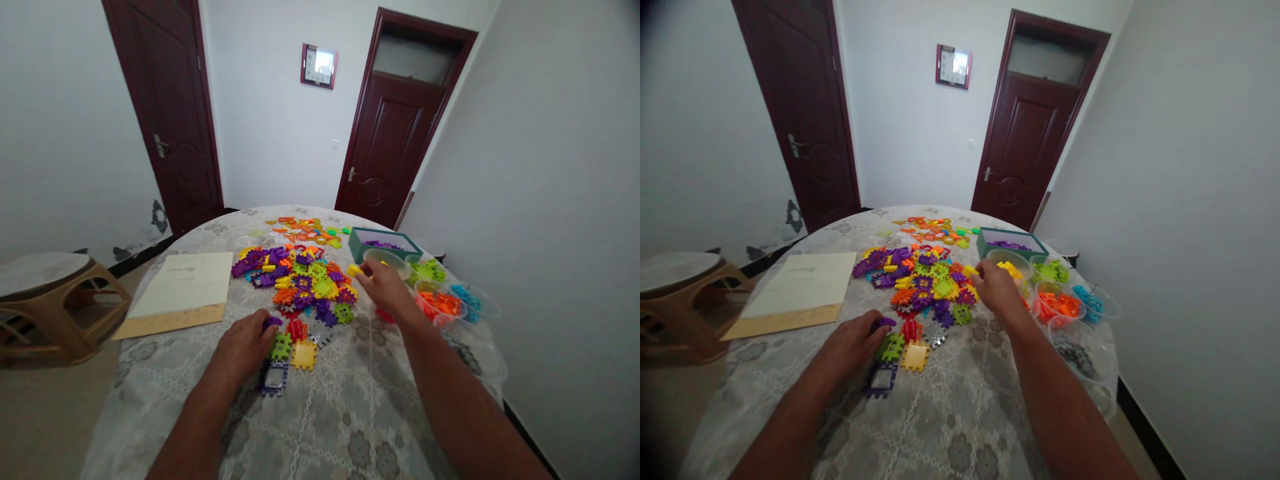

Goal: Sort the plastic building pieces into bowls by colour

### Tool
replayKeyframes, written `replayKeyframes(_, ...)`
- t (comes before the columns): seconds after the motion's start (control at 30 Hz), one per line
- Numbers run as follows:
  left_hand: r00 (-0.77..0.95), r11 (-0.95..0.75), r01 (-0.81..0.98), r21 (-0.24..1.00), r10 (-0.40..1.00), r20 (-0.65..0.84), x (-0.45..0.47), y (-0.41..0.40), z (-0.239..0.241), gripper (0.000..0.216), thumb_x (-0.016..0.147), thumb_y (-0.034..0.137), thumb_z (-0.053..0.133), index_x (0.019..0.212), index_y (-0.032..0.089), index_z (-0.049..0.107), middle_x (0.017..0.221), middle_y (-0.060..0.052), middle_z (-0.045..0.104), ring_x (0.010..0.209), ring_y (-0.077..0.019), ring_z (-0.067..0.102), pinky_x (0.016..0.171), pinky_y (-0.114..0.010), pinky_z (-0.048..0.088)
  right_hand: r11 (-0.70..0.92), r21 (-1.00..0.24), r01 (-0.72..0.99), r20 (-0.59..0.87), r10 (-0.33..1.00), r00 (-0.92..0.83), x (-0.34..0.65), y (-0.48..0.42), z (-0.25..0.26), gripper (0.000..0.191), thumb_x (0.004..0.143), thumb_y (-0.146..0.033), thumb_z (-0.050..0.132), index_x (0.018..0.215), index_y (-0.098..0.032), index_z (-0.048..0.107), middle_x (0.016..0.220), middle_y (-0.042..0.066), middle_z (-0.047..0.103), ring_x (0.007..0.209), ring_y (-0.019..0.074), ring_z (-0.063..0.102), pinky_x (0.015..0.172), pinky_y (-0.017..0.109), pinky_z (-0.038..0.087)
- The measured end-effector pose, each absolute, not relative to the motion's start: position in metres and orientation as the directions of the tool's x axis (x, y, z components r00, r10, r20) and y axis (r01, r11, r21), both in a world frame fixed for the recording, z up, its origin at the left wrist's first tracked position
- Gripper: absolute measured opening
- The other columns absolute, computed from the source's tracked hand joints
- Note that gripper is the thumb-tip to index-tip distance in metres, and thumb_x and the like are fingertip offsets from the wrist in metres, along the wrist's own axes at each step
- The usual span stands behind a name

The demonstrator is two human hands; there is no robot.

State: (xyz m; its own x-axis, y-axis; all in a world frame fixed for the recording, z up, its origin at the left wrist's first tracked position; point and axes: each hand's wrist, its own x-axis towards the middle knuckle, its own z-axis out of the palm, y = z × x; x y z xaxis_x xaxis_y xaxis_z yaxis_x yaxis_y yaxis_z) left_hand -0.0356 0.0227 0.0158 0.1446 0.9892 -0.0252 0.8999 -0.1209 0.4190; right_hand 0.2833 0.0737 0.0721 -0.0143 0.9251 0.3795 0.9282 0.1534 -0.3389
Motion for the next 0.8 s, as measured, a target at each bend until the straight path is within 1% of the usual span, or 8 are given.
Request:
replayKeyframes(0.17,0.113,-0.087,0.917,0.390,0.993,-0.044,-0.034,0.025,0.018,0.022,0.103,0.036,0.049,0.103,0.021,0.065,0.105,-0.013,0.077,0.095,-0.0258,0.071,0.076,-0.032,0.042,-0.237,-0.180,0.955,0.446,0.846,0.294,0.332,0.107,0.103,0.029,0.101,-0.027,0.055,0.123,-0.016,0.071,0.114,0.017,0.077,0.105,0.0277,0.071,0.088,0.034,0.049)
replayKeyframes(0.23,0.113,-0.088,0.911,0.403,0.993,-0.039,-0.035,0.025,0.016,0.020,0.102,0.035,0.050,0.102,0.021,0.064,0.104,-0.012,0.077,0.095,-0.0259,0.071,0.075,-0.032,0.042,-0.272,-0.192,0.943,0.456,0.826,0.331,0.338,0.110,0.102,0.034,0.101,-0.024,0.053,0.130,-0.014,0.068,0.119,0.018,0.077,0.111,0.0286,0.071,0.093,0.036,0.050)
replayKeyframes(0.33,0.107,-0.091,0.896,0.434,0.994,-0.013,-0.037,0.024,0.013,0.016,0.100,0.034,0.053,0.102,0.022,0.063,0.103,-0.011,0.077,0.097,-0.0262,0.071,0.077,-0.032,0.042,-0.069,-0.273,0.959,0.480,0.855,0.199,0.326,0.099,0.089,0.033,0.102,-0.020,0.051,0.127,-0.015,0.071,0.123,0.015,0.077,0.114,0.0267,0.071,0.100,0.037,0.050)
replayKeyframes(0.43,0.089,-0.097,0.882,0.462,0.995,0.039,-0.041,0.022,0.011,0.014,0.099,0.032,0.054,0.102,0.023,0.063,0.101,-0.009,0.077,0.095,-0.0248,0.071,0.077,-0.031,0.042,0.283,-0.375,0.883,0.407,0.906,-0.117,0.291,0.076,0.065,0.027,0.101,-0.022,0.054,0.118,-0.019,0.074,0.118,0.010,0.078,0.110,0.0235,0.073,0.100,0.036,0.053)
replayKeyframes(0.57,0.053,-0.088,0.872,0.481,0.995,0.085,-0.043,0.020,0.012,0.009,0.097,0.029,0.056,0.100,0.022,0.062,0.098,-0.008,0.077,0.090,-0.0225,0.070,0.076,-0.030,0.042,0.619,-0.439,0.651,0.327,0.785,-0.526,0.231,0.048,0.028,0.032,0.102,-0.017,0.054,0.127,-0.022,0.072,0.131,0.009,0.073,0.124,0.0209,0.068,0.110,0.037,0.051)
replayKeyframes(0.63,0.048,-0.094,0.873,0.479,0.993,0.108,-0.044,0.018,0.012,0.007,0.096,0.027,0.057,0.099,0.022,0.062,0.096,-0.008,0.076,0.087,-0.0222,0.069,0.074,-0.031,0.042,0.670,-0.415,0.616,0.281,0.738,-0.613,0.207,0.040,0.013,0.037,0.102,-0.014,0.052,0.134,-0.023,0.069,0.142,0.011,0.067,0.130,0.0216,0.064,0.111,0.038,0.051)
replayKeyframes(0.7,0.056,-0.112,0.872,0.476,0.990,0.130,-0.046,0.017,0.011,0.007,0.094,0.024,0.056,0.099,0.022,0.062,0.095,-0.007,0.076,0.085,-0.0221,0.069,0.073,-0.031,0.041,0.662,-0.364,0.656,0.212,0.744,-0.633,0.192,0.037,0.002,0.041,0.102,-0.013,0.051,0.138,-0.024,0.067,0.150,0.011,0.061,0.130,0.0232,0.064,0.108,0.038,0.053)
replayKeyframes(0.8,0.076,-0.142,0.871,0.471,0.985,0.157,-0.048,0.015,0.008,0.011,0.094,0.021,0.054,0.102,0.022,0.062,0.098,-0.008,0.076,0.086,-0.0223,0.068,0.074,-0.032,0.041,0.650,-0.293,0.701,0.135,0.754,-0.643,0.182,0.036,-0.006,0.041,0.101,-0.013,0.053,0.138,-0.026,0.067,0.150,0.010,0.060,0.125,0.0241,0.066,0.103,0.035,0.054)
